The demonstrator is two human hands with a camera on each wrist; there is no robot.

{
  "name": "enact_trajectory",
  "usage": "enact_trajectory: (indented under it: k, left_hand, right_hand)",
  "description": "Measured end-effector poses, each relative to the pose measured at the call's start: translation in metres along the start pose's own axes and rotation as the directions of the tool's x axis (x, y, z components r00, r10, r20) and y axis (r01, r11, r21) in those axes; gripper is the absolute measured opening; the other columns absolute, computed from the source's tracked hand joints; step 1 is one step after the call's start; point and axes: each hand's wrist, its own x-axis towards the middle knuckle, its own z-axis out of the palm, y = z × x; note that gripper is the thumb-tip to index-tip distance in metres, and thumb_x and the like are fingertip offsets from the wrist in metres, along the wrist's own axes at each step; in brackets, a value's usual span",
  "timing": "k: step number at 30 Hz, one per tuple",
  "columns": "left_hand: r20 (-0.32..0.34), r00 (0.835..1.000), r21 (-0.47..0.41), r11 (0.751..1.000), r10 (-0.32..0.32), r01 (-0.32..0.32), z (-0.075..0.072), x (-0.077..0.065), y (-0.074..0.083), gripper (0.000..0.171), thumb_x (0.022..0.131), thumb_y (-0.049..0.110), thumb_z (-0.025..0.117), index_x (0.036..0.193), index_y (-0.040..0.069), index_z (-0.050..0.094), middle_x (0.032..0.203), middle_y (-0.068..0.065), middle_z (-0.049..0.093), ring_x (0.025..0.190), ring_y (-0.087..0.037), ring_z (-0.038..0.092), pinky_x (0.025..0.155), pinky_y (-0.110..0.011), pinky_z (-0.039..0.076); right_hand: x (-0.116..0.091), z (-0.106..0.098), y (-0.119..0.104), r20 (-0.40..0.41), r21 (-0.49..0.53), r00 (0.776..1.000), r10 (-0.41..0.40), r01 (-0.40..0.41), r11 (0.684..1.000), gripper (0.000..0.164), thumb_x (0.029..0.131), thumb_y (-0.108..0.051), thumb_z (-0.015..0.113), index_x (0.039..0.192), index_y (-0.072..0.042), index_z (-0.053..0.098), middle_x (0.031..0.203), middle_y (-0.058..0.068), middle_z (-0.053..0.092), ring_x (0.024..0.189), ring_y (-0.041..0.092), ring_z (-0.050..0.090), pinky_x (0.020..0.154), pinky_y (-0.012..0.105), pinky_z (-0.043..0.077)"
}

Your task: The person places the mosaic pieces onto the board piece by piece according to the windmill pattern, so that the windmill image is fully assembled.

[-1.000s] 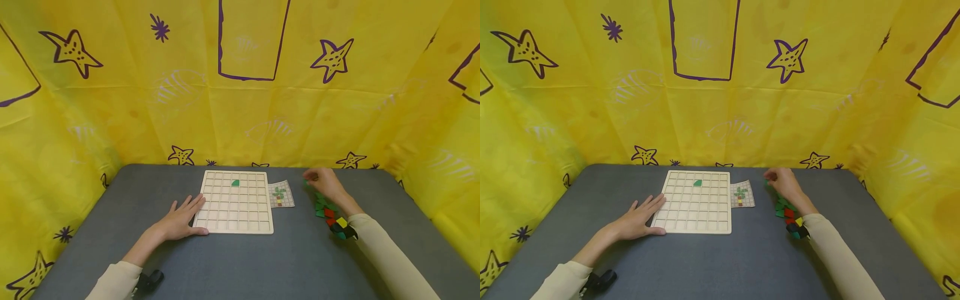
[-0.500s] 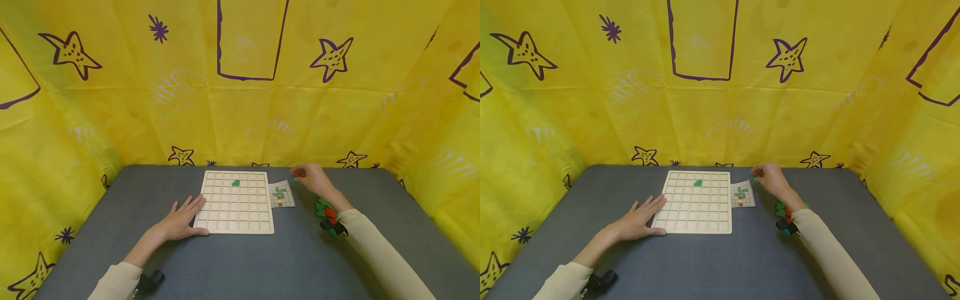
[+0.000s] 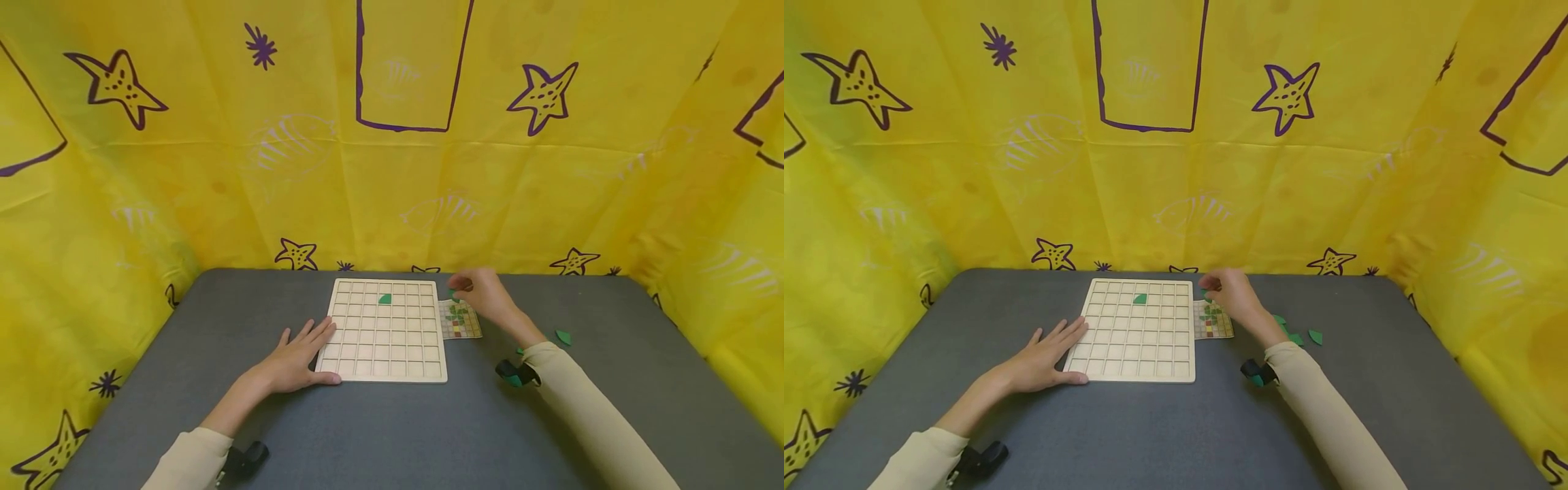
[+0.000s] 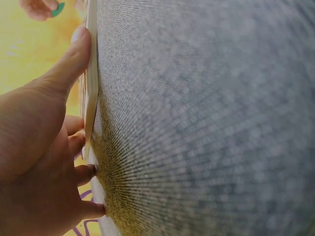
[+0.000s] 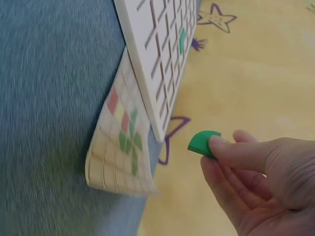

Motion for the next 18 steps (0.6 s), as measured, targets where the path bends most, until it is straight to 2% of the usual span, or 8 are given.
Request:
enact_trajectory:
  k: [4,11,18]
  left_hand:
    - [0.002,1.000,0.002,1.000,-0.009,0.009,0.000,0.000,0.000,0.103,0.081,0.059,0.070,0.156,0.005,0.023,0.162,-0.014,0.017,0.147,-0.044,0.011,0.109,-0.072,0.002]
    - [-0.010,1.000,0.008,1.000,0.018,-0.018,-0.002,-0.002,0.001,0.102,0.082,0.059,0.069,0.155,0.003,0.024,0.161,-0.017,0.019,0.145,-0.048,0.013,0.107,-0.074,0.004]
    - [-0.007,1.000,0.009,1.000,0.001,0.000,0.000,-0.001,-0.001,0.102,0.082,0.059,0.069,0.155,0.005,0.024,0.162,-0.014,0.018,0.146,-0.045,0.012,0.108,-0.072,0.003]
  right_hand:
    - [0.003,0.010,-0.004,0.004,0.018,1.000,-0.011,0.011,1.000,0.020,0.085,0.006,0.070,0.105,0.005,0.071,0.100,0.017,0.071,0.091,0.031,0.067,0.081,0.041,0.056]
    - [0.010,0.025,-0.011,0.005,0.055,0.999,-0.036,0.035,0.998,0.019,0.085,0.006,0.071,0.104,0.003,0.072,0.098,0.013,0.072,0.089,0.028,0.068,0.081,0.040,0.056]
    - [0.017,0.040,-0.021,0.013,0.067,0.999,-0.047,0.046,0.997,0.016,0.085,0.005,0.071,0.101,0.003,0.072,0.095,0.011,0.072,0.087,0.026,0.068,0.079,0.038,0.056]
